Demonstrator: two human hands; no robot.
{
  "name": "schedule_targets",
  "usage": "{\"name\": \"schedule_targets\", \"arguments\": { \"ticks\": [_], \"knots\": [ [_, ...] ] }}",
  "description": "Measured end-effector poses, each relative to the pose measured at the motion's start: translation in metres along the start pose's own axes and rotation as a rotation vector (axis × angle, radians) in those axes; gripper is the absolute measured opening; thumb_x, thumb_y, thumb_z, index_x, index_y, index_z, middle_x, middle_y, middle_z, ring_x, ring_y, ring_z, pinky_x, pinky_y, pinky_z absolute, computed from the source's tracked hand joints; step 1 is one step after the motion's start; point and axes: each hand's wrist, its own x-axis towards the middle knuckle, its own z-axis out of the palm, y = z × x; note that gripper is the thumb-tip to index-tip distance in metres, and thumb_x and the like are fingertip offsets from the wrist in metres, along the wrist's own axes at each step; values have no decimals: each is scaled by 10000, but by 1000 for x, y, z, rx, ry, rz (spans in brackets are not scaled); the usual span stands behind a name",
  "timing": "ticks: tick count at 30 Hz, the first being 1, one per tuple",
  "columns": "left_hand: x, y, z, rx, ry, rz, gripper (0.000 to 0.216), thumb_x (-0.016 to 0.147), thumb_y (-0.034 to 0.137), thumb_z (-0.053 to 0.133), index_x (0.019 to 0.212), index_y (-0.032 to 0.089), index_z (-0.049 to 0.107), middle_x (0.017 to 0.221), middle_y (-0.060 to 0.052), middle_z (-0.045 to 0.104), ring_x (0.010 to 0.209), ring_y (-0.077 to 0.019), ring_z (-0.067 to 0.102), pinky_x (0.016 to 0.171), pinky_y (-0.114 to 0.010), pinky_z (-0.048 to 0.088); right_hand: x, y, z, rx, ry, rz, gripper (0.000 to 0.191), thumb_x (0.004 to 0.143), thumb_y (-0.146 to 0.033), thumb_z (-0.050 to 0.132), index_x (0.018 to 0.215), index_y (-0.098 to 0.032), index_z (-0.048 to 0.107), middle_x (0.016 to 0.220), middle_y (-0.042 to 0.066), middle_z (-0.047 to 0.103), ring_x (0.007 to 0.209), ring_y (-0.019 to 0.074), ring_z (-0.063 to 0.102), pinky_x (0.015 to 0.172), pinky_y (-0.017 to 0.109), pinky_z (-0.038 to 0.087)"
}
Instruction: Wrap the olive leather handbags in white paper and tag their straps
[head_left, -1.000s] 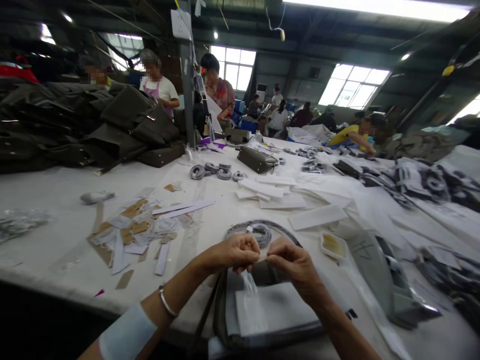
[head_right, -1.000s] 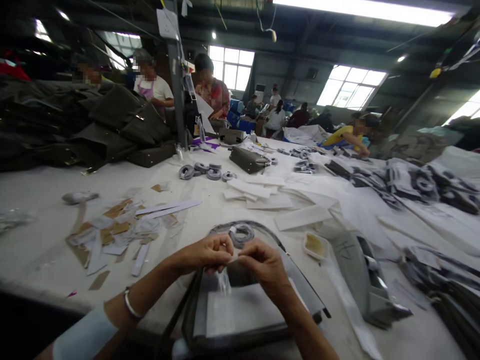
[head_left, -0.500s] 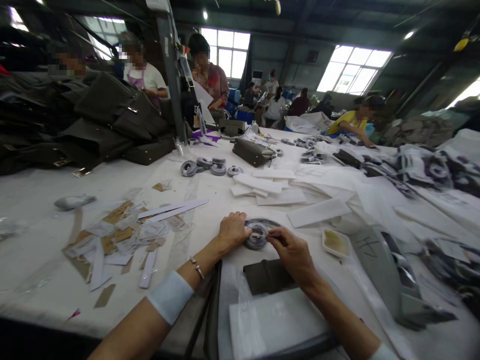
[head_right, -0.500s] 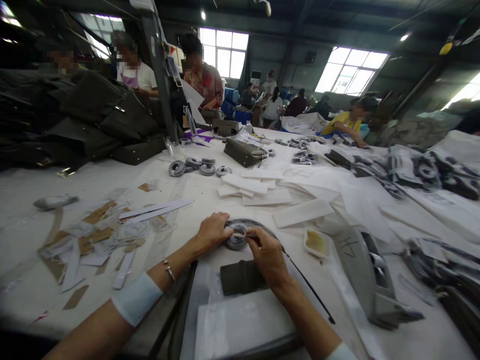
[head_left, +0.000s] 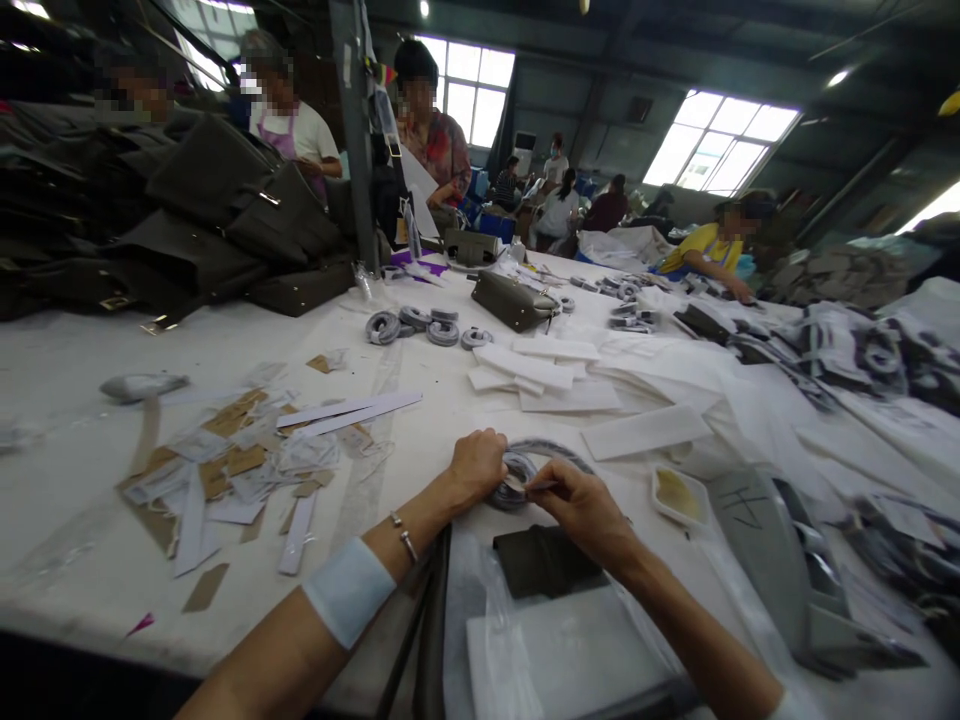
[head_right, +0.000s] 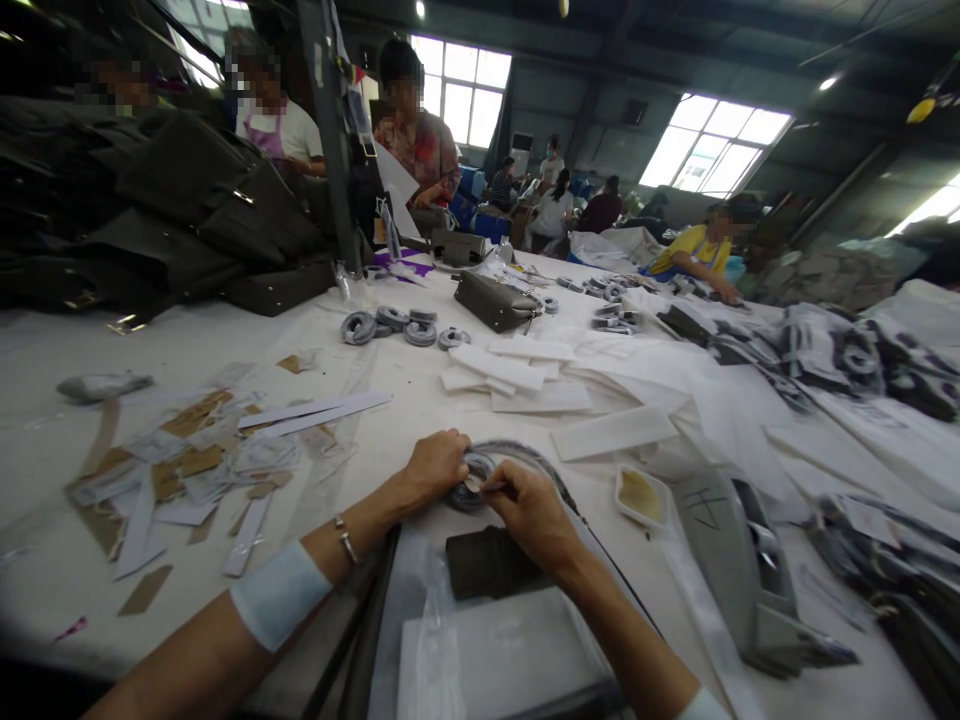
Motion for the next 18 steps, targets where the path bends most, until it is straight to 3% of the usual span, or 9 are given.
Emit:
{"name": "schedule_targets", "arguments": {
  "ticks": [5, 9, 15, 18],
  "knots": [
    [-3, -3, -6, -20, 36, 14, 179, 801, 142, 539, 941, 183, 642, 993, -89, 670, 980, -228, 637, 818, -318, 504, -2, -4, 6, -31, -14, -91, 55, 824, -180, 642, 790, -223, 642, 719, -20, 680, 661, 157, 627, 628, 261, 474],
    [-10, -1, -12, -31, 71, 42, 160, 808, 148, 546, 932, 187, 639, 994, -80, 660, 986, -226, 626, 819, -314, 504, 1, -5, 17, -148, 84, -267, 122, 820, -95, 604, 789, -213, 592, 727, -9, 647, 668, 155, 597, 639, 265, 456],
    [-16, 3, -15, -47, 122, 70, 159, 813, 138, 550, 935, 186, 641, 991, -78, 652, 1002, -223, 611, 849, -308, 498, 6, -19, 18, -510, 244, -620, 229, 915, -82, 470, 729, -200, 531, 679, 17, 560, 647, 170, 497, 647, 303, 386],
    [-18, 0, -18, -66, 139, 68, 158, 824, 148, 547, 942, 191, 643, 982, -70, 655, 994, -219, 610, 856, -309, 497, 6, -23, 14, -564, 290, -669, 222, 922, -78, 466, 750, -196, 542, 720, 29, 588, 682, 177, 501, 693, 321, 383]
  ]
}}
